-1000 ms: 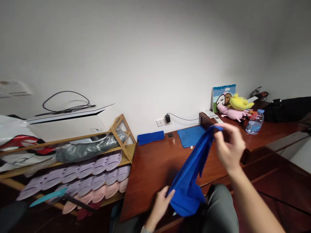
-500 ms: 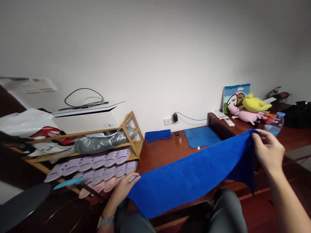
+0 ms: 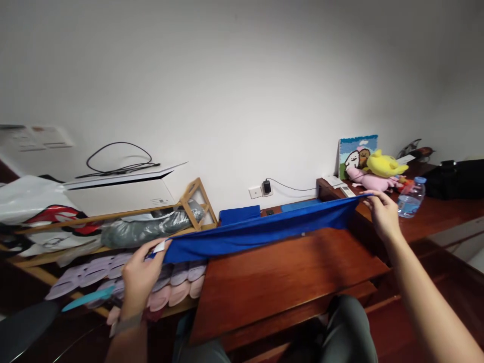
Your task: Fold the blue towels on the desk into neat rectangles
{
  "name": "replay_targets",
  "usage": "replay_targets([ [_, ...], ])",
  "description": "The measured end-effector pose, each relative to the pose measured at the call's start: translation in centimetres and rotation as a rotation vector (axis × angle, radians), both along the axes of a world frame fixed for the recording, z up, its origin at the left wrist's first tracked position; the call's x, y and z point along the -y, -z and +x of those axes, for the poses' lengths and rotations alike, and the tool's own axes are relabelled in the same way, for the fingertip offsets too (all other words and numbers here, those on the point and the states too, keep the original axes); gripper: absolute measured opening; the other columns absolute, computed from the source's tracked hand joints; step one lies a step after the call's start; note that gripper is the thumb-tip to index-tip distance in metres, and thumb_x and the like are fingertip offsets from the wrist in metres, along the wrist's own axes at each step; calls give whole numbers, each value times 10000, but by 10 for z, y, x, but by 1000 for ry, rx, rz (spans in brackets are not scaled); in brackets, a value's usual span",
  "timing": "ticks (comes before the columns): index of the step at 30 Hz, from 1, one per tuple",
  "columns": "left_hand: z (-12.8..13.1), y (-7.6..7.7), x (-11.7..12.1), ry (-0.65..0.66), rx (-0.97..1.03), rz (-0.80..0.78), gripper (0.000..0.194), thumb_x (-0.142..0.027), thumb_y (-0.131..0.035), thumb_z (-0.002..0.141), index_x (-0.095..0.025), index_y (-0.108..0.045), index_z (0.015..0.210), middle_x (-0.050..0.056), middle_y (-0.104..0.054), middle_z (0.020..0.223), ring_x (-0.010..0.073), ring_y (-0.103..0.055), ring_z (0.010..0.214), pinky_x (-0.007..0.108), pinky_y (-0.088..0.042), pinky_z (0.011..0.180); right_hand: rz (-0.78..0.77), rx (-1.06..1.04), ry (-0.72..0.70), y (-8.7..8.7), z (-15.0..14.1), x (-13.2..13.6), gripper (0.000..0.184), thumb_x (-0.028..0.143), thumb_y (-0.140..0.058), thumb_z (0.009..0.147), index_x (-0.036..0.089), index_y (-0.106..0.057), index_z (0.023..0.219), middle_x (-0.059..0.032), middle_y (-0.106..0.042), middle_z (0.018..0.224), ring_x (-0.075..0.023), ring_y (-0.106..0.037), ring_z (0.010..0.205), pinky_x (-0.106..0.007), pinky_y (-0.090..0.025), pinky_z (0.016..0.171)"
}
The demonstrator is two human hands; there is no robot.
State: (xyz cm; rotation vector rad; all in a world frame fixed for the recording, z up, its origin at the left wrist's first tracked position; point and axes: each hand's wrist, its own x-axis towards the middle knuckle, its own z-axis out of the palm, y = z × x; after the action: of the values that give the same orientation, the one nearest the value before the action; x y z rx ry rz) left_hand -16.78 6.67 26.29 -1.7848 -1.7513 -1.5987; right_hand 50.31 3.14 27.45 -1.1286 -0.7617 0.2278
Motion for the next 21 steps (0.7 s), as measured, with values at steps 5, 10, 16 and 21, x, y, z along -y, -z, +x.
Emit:
replay_targets([
  [5, -16, 84, 35, -40, -22, -167, 289, -544, -638, 825, -296, -768, 895, 9, -814, 888, 256, -750, 834, 341, -602, 763, -70, -50, -76, 78, 5, 23, 244, 436, -740, 728, 201, -753, 793, -113, -788, 985, -229, -737, 944, -344, -593, 830],
  [10, -8, 214, 53, 183, -83, -331, 327, -517, -546, 851, -296, -785, 883, 19, -838, 945, 257, -787, 868, 346, -642, 767, -409, 6, -90, 200, 10, 34, 390, 549, -671, 672, 201, -798, 791, -116, -808, 935, -239, -740, 818, -335, -595, 739],
  [16, -3, 303, 77, 245, -350, -309, 321, -400, -511, 920, -288, -803, 992, 46, -832, 1044, 263, -789, 966, 365, -649, 825, -781, 108, -33, 293, 13, 42, 454, 589, -582, 623, 217, -814, 740, -118, -823, 895, -320, -759, 896, -371, -581, 752],
  [21, -8, 321, 87, 204, -479, -253, 314, -338, -496, 956, -305, -791, 1061, 46, -815, 1116, 260, -770, 1037, 372, -631, 867, -808, 204, 4, 314, 21, 47, 441, 570, -644, 562, 250, -816, 813, -84, -831, 938, -322, -767, 903, -372, -572, 781],
])
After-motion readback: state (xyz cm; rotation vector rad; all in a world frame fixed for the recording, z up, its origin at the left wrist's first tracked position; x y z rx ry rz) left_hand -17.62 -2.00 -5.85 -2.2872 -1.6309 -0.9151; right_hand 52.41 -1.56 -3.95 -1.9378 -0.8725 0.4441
